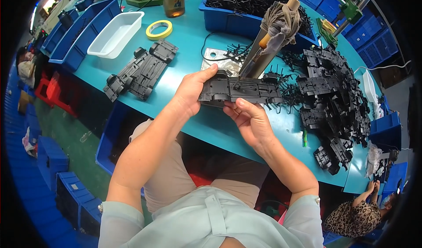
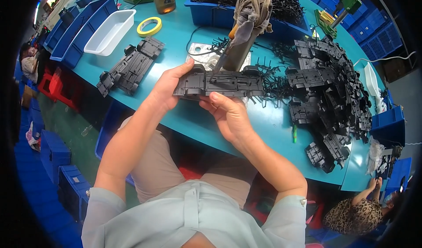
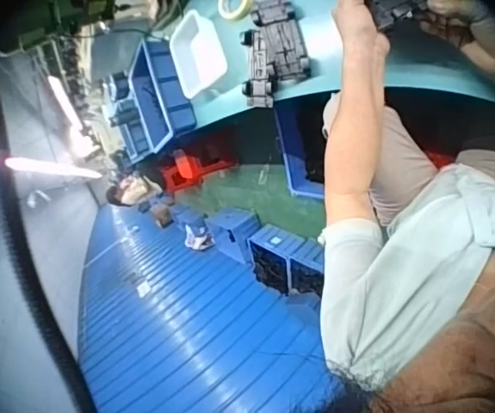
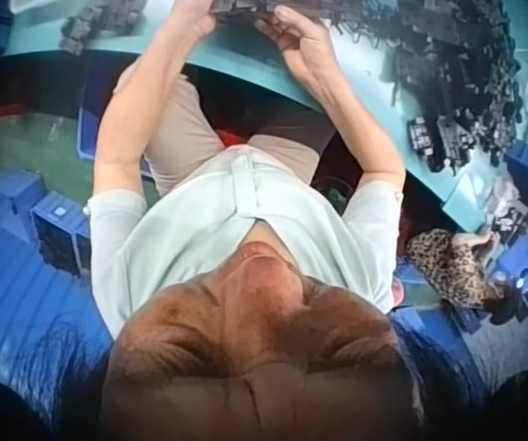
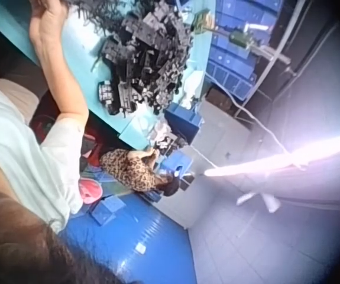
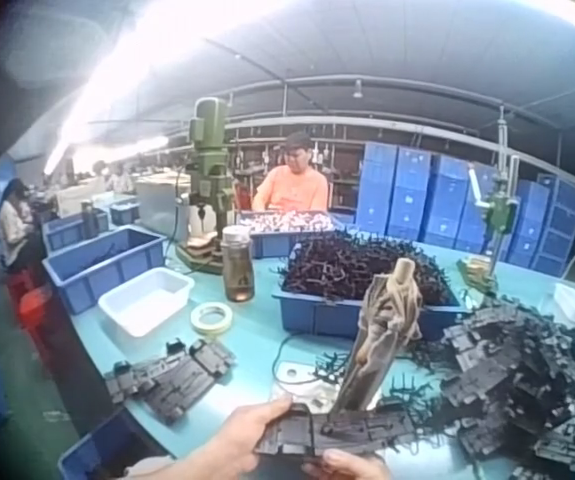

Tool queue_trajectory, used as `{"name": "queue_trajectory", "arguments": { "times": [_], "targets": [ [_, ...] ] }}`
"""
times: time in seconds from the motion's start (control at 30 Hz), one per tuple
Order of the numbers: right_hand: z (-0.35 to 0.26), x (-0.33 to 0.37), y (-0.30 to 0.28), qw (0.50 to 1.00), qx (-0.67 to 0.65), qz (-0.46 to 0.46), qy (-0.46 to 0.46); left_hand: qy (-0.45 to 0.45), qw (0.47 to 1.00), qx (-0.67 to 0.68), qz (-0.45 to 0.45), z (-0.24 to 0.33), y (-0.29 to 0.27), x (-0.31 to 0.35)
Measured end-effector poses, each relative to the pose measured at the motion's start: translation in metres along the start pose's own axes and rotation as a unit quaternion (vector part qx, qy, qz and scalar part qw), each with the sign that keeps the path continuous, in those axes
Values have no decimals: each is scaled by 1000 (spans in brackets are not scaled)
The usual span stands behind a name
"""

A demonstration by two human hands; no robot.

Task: Assembling the chassis and components of plastic toy cars on a production line.

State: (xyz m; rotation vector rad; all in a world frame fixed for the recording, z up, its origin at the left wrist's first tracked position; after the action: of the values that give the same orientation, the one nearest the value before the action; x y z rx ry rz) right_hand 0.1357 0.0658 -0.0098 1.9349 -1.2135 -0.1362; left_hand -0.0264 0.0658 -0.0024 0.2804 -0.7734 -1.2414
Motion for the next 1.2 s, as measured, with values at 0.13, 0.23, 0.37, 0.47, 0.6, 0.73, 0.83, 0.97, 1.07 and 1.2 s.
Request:
{"name": "queue_trajectory", "arguments": {
  "times": [0.13,0.23,0.37,0.47,0.6,0.73,0.83,0.97,1.07,1.2],
  "targets": [
    [-1,2,4,1000,-3,-2,1,2,1000,-7,5,0,-1,0],
    [-1,2,4,1000,-5,-15,-2,3,1000,-5,2,2,1,2],
    [0,1,0,1000,-6,-12,-2,1,1000,-11,9,2,1,2],
    [0,1,1,1000,-5,-10,-2,3,1000,-12,10,3,2,3],
    [-1,2,4,1000,-10,-5,-1,3,1000,-13,7,3,2,3],
    [-1,1,3,1000,-12,-13,-5,1,1000,-14,5,3,3,2],
    [0,1,2,1000,-16,-15,-4,-2,1000,-13,5,3,2,1],
    [-1,0,4,1000,-18,-6,-7,-7,1000,-13,12,4,4,2],
    [0,0,3,1000,-19,-6,-9,-17,1000,-19,14,5,4,4],
    [0,0,3,1000,-20,-6,-8,-26,999,-18,17,4,3,1]
  ]
}}
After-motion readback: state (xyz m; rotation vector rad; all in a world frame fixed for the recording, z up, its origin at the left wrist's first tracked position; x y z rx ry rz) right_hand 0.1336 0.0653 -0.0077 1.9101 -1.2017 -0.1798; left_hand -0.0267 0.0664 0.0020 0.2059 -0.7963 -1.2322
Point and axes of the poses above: each hand's wrist, its own x-axis away from the middle knuckle, its own y-axis out of the palm, z = x × y, the point moved 4 cm from there along -x, towards the middle knuckle, and after that the axes turned 2 degrees about z, right-handed, at the moved point
